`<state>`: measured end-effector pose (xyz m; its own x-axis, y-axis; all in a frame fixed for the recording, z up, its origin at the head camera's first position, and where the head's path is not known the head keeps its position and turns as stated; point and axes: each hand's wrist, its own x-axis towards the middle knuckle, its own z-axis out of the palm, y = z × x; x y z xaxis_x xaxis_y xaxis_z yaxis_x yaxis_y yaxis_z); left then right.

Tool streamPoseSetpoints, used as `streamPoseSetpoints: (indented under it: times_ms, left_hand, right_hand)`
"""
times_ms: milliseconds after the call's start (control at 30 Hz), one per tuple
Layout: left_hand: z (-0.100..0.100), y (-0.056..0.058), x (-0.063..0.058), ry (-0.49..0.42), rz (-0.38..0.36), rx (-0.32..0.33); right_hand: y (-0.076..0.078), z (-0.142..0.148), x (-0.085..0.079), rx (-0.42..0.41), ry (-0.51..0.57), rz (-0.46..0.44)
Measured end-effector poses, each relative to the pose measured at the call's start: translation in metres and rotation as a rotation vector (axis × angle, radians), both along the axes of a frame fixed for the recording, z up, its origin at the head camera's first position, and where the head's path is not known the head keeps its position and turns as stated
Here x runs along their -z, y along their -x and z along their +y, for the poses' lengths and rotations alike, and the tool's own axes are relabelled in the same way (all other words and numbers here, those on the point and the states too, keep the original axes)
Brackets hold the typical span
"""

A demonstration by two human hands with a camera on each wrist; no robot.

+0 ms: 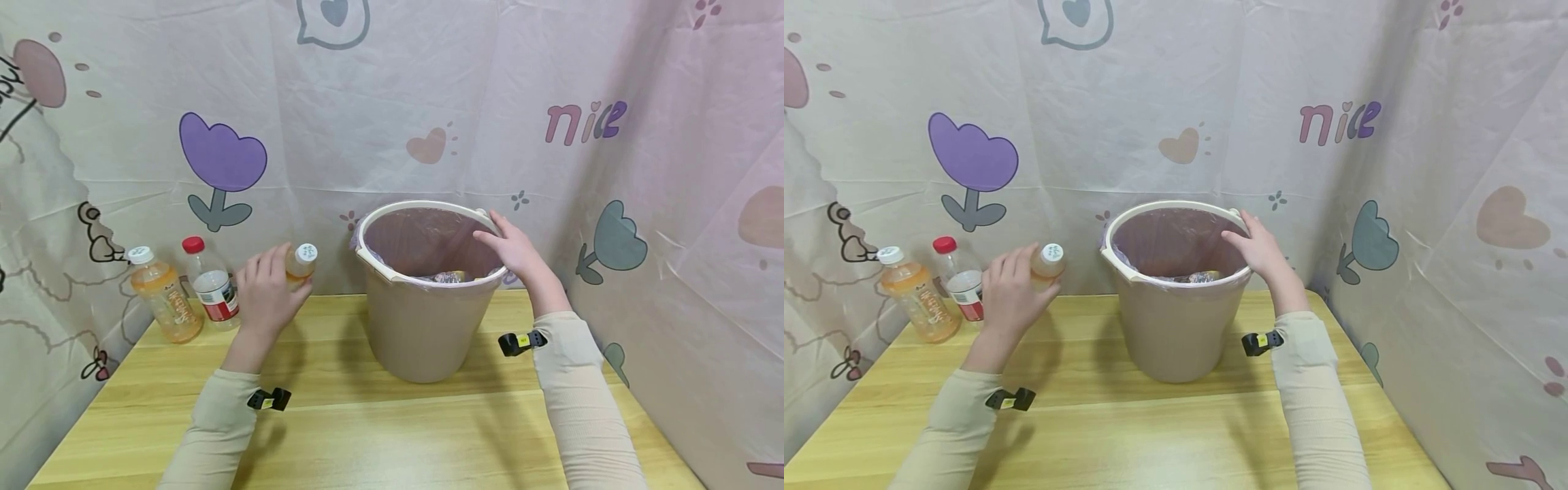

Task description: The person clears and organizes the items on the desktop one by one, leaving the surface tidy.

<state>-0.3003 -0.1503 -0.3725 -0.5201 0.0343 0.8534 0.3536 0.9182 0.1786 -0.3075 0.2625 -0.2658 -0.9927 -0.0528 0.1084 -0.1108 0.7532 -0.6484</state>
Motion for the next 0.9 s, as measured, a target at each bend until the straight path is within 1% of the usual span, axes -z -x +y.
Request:
streamPoseSetpoints:
  times_ms: [233, 433, 567, 733, 900]
  left_hand:
    - [0.009, -0.005, -0.013, 0.011, 0.079, 0.045]
    - [0.018, -0.012, -0.026, 0.013, 0.118, 0.104]
    - [0.025, -0.017, -0.034, 0.021, 0.141, 0.130]
    - [0.030, -0.025, -0.042, 0.047, 0.146, 0.157]
    - [0.037, -0.030, -0.048, 0.037, 0.180, 0.201]
  right_hand:
    - [0.001, 0.001, 0.000, 0.001, -0.007, 0.001]
    - [0.002, 0.001, 0.001, 0.001, -0.010, 0.002]
    - [0.002, 0.001, 0.001, 0.003, -0.012, 0.004]
    - [0.003, 0.001, 0.001, 0.003, -0.010, 0.005]
    - [0.003, 0.000, 0.000, 0.000, -0.003, 0.008]
